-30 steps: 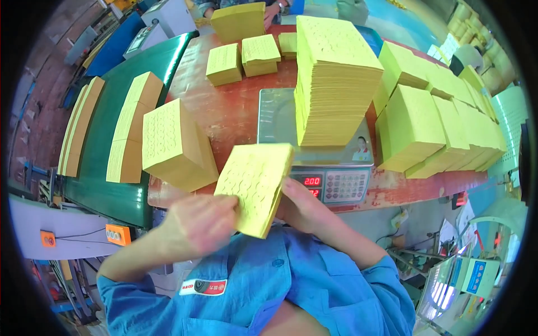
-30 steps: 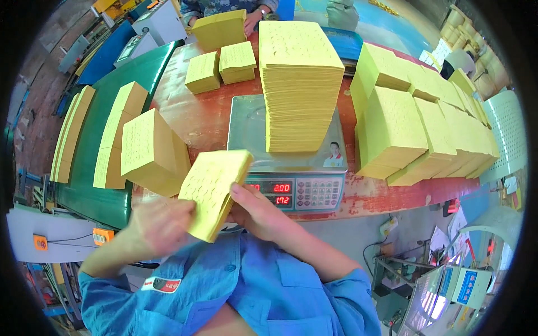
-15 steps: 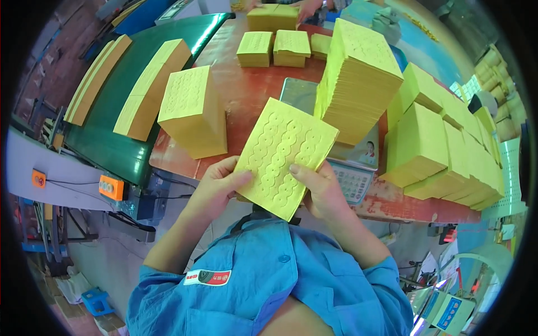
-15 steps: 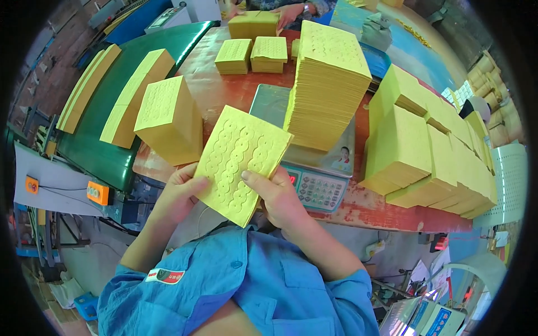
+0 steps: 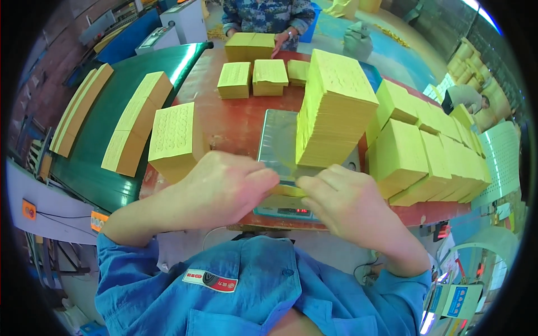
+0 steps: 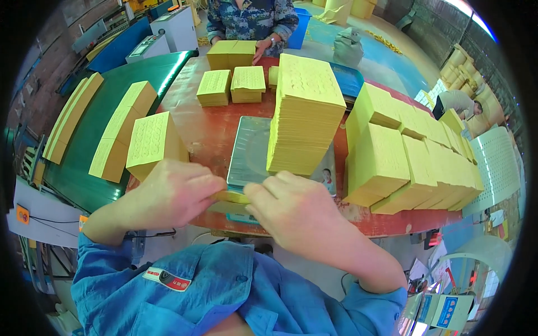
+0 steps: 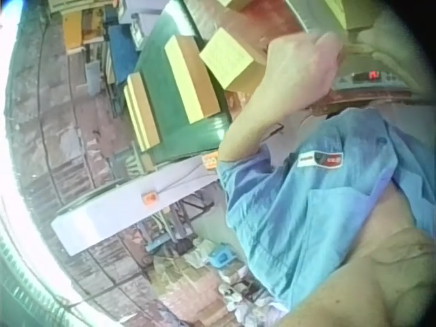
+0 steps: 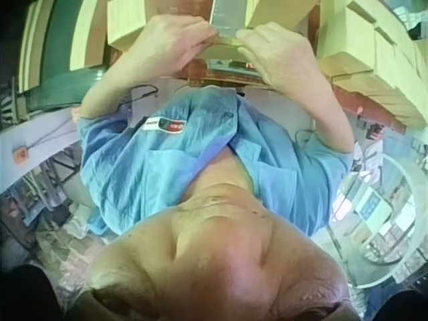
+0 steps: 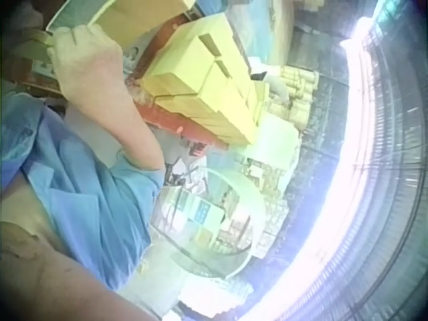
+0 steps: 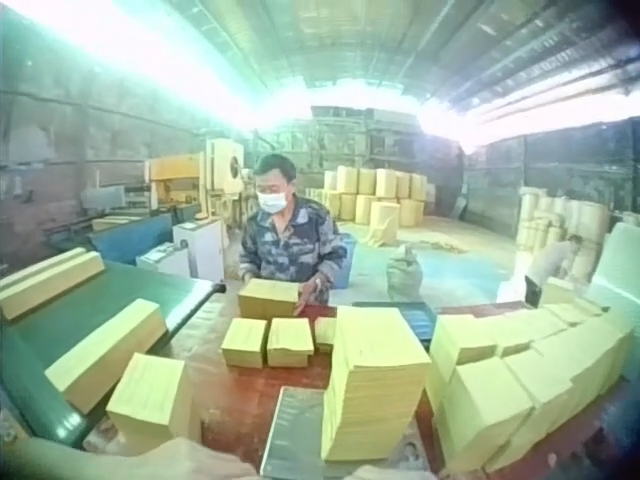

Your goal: Weigh stacks of paper on a scale and organize them.

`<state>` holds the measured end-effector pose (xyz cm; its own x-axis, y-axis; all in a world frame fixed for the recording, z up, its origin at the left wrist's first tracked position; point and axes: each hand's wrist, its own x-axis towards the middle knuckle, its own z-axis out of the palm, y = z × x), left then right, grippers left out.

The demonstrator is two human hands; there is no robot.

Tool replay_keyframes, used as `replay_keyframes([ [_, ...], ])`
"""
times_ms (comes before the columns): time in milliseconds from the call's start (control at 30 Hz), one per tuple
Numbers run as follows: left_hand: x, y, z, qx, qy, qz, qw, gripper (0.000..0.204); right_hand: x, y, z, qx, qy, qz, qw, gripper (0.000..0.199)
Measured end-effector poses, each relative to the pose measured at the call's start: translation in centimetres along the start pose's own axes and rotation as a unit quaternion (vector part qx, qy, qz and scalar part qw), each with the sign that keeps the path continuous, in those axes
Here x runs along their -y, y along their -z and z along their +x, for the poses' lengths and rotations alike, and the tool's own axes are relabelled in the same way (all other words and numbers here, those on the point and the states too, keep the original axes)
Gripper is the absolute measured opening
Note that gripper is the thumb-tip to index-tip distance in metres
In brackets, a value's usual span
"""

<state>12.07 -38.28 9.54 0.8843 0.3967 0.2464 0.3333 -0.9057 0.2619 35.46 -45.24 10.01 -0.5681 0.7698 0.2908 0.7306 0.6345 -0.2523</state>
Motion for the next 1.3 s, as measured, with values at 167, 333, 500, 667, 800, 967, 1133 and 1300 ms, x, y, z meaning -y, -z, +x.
replay_keyframes([
  [167,3.7,-0.7,1.8,-0.18,0.098,-0.362,0.91,0.034,-2.9,3.3,1.3,-0.125,-0.1,0.066,0.985,0.016],
  [333,5.8,-0.4,9.7,-0.185,0.112,-0.772,0.597,0.035,-11.0,6.4,6.4,-0.36,-0.224,0.446,0.788,0.026],
  [500,10.0,1.4,17.9,-0.187,0.101,-0.664,0.717,0.027,-18.1,6.4,8.7,-0.317,-0.247,0.499,0.768,0.025],
  [667,12.5,0.1,19.9,-0.165,0.211,-0.62,0.737,0.018,-20.9,5.4,7.9,-0.253,-0.344,0.428,0.796,0.02],
  [800,13.7,-1.6,19.6,-0.154,0.282,-0.614,0.721,0.014,-21.4,4.1,7.4,-0.205,-0.371,0.394,0.816,0.02],
  [967,13.1,-2.1,19.3,-0.134,0.318,-0.58,0.738,0.017,-21.6,3.6,6.7,-0.215,-0.375,0.352,0.83,0.028],
  [1133,12.4,-2.7,19.3,-0.16,0.319,-0.55,0.755,0.021,-22.5,3.6,6.3,-0.206,-0.361,0.264,0.87,0.029],
  [1300,12.2,-3.6,19.7,-0.184,0.319,-0.538,0.758,0.022,-23.2,2.6,6.1,-0.244,-0.293,0.049,0.923,0.03],
])
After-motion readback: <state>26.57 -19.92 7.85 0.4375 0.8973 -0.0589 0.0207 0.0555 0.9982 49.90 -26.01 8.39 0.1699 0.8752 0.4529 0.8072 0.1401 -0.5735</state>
